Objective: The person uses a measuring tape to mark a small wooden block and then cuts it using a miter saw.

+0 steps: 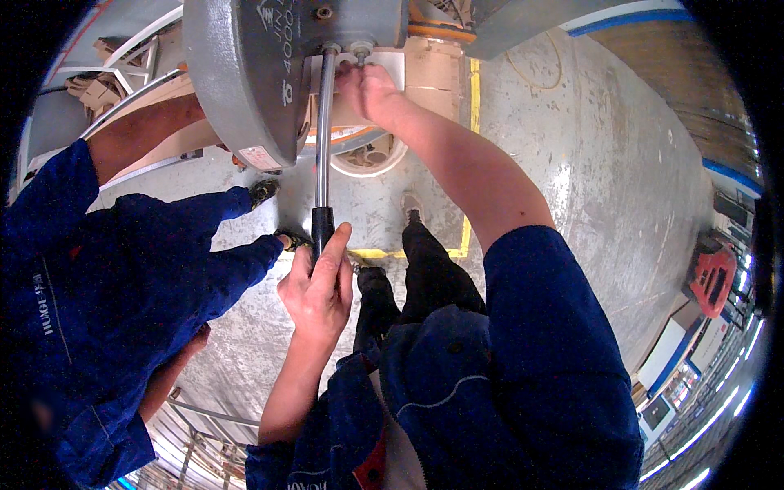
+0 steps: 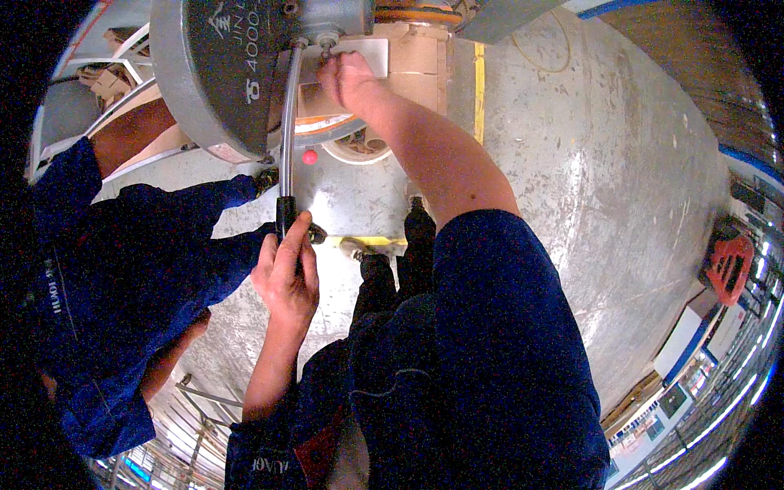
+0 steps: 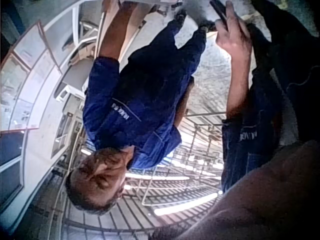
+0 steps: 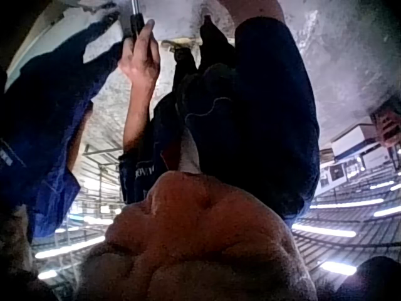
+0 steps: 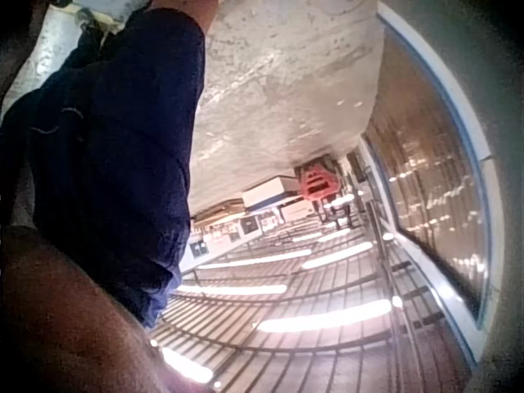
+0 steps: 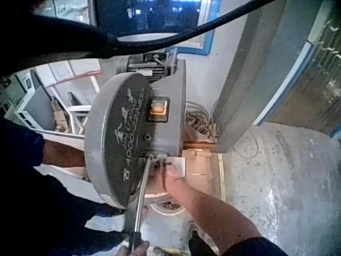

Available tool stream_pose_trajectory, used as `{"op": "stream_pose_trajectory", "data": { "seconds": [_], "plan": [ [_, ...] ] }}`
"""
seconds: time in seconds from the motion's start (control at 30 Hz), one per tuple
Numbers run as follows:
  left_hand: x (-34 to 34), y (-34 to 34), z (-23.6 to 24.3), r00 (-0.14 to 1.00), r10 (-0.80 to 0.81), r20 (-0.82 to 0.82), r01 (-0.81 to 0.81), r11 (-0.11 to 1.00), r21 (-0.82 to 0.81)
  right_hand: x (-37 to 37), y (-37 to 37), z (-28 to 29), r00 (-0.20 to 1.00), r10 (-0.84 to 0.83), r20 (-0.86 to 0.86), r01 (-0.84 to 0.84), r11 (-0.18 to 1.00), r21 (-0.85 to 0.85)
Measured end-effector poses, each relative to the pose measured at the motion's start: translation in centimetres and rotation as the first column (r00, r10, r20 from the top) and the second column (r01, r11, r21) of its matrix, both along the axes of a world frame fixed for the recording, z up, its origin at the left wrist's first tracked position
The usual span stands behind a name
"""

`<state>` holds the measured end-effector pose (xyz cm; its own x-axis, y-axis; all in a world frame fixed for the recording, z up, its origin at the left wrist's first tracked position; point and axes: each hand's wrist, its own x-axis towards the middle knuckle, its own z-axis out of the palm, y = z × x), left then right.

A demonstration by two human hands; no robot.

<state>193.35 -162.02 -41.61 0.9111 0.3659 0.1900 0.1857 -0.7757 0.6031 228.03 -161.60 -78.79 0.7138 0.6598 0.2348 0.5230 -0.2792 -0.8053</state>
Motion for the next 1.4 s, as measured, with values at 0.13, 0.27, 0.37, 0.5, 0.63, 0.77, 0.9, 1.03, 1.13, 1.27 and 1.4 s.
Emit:
{"op": "stream_pose_trajectory", "data": {
  "seconds": [0.13,0.27,0.37,0.5,0.63,0.77,0.9,1.03,1.13,1.27,1.4],
  "plan": [
    [-0.4,0.0,-0.1,1.0,0.024,0.003,-0.024,1.0,0.006,-1.5,0.3,3.9,0.998,0.033,-0.051,-0.03,0.997,0.071],
    [0.1,-0.2,-0.6,1.0,-0.015,0.02,0.015,1.0,-0.025,0.2,-1.3,0.7,0.996,-0.01,-0.088,0.027,0.982,0.189],
    [-0.2,-0.3,-0.9,1.0,0.004,-0.001,-0.005,1.0,-0.021,-0.3,-0.3,-0.2,0.977,-0.021,-0.214,0.042,0.995,0.092],
    [-0.5,-0.2,-1.5,0.999,0.013,0.029,-0.013,1.0,-0.003,-0.1,-0.2,-2.0,0.951,0.071,-0.301,0.012,0.964,0.266],
    [-0.8,-0.2,-2.3,0.997,0.022,0.079,-0.023,1.0,0.003,-0.7,0.3,-3.4,0.996,-0.05,0.074,0.042,0.994,0.104],
    [0.0,-0.6,-2.3,0.998,-0.008,0.07,0.009,1.0,-0.021,1.1,-2.3,-4.6,0.857,-0.105,0.505,0.107,0.994,0.024],
    [-1.3,-0.1,-3.3,0.998,0.054,0.035,-0.055,0.998,0.027,-3.0,-0.2,3.9,0.959,0.1,0.264,-0.057,0.985,-0.165],
    [-1.0,-0.5,-3.4,0.998,0.054,0.036,-0.054,0.998,-0.024,-3.6,-2.6,12.5,0.856,0.174,0.487,0.006,0.938,-0.346],
    [-0.7,-0.7,-3.6,0.998,0.04,0.051,-0.039,0.999,-0.015,-3.7,-3.7,14.3,0.856,0.098,0.507,0.087,0.94,-0.33],
    [-1.2,-0.8,-3.5,0.998,0.045,0.046,-0.044,0.999,-0.01,-3.4,-3.3,15.4,0.917,0.133,0.376,0.045,0.903,-0.427],
    [-0.5,-0.8,-4.0,0.999,0.035,0.004,-0.035,0.999,-0.018,-2.7,-3.5,11.8,0.948,0.044,0.316,0.107,0.888,-0.448]
  ]
}}
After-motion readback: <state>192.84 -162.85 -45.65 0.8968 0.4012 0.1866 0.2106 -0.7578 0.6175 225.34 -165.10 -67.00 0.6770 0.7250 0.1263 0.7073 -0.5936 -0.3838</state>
